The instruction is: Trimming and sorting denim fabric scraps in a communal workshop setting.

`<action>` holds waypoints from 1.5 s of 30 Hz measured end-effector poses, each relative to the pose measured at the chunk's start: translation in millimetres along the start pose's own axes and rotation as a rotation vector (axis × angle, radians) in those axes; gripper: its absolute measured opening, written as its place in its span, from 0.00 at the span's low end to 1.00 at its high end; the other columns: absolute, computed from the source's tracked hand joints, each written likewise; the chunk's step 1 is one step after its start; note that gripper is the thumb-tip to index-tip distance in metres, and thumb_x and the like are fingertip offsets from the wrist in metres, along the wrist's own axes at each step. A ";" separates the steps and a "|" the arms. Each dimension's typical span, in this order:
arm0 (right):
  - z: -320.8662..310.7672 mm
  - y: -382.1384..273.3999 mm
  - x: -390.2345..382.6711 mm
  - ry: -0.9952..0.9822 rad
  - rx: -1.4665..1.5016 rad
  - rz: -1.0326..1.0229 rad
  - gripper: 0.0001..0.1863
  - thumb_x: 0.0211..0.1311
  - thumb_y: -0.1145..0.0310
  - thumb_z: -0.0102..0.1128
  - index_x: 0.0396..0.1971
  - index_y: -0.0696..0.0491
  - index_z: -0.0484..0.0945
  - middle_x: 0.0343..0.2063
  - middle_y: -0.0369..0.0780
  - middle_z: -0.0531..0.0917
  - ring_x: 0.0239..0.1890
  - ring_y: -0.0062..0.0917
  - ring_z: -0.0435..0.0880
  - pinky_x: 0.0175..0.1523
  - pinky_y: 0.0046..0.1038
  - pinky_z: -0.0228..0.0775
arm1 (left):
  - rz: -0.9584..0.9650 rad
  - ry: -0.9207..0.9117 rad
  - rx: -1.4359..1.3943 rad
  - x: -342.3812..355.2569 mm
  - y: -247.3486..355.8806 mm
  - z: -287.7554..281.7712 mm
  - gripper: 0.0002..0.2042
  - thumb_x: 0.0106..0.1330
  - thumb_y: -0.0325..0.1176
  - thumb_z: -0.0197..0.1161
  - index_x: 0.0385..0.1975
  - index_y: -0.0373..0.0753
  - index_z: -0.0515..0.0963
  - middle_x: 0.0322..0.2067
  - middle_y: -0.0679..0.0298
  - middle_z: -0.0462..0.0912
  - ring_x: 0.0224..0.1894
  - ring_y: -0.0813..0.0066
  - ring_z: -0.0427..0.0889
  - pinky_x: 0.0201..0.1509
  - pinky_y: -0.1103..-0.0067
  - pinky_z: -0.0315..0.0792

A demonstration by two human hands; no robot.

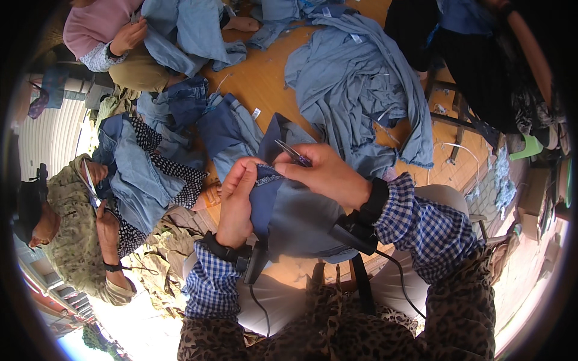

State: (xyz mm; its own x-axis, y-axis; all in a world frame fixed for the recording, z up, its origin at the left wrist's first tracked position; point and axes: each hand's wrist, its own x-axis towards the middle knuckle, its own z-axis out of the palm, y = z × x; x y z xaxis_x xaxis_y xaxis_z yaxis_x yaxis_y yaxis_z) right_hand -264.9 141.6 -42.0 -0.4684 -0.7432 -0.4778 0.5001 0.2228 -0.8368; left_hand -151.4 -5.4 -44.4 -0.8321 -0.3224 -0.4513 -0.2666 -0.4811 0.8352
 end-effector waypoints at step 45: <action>-3.1 25.1 -7.1 0.205 -0.816 -0.677 0.11 0.55 0.65 0.62 0.29 0.57 0.73 0.24 0.41 0.78 0.25 0.34 0.79 0.29 0.29 0.69 | -0.033 -0.040 -0.014 -2.9 -5.8 -13.3 0.03 0.68 0.30 0.54 0.35 0.38 0.73 0.33 0.70 0.79 0.35 0.87 0.75 0.43 0.87 0.68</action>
State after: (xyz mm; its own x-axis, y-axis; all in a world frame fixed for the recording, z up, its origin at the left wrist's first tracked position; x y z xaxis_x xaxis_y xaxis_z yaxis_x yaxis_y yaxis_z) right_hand -251.3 154.4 -60.5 -0.6162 -0.7670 0.1790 -0.5095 0.2149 -0.8332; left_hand -140.9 -12.5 -52.2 -0.8418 -0.2738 -0.4652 -0.2872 -0.5024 0.8155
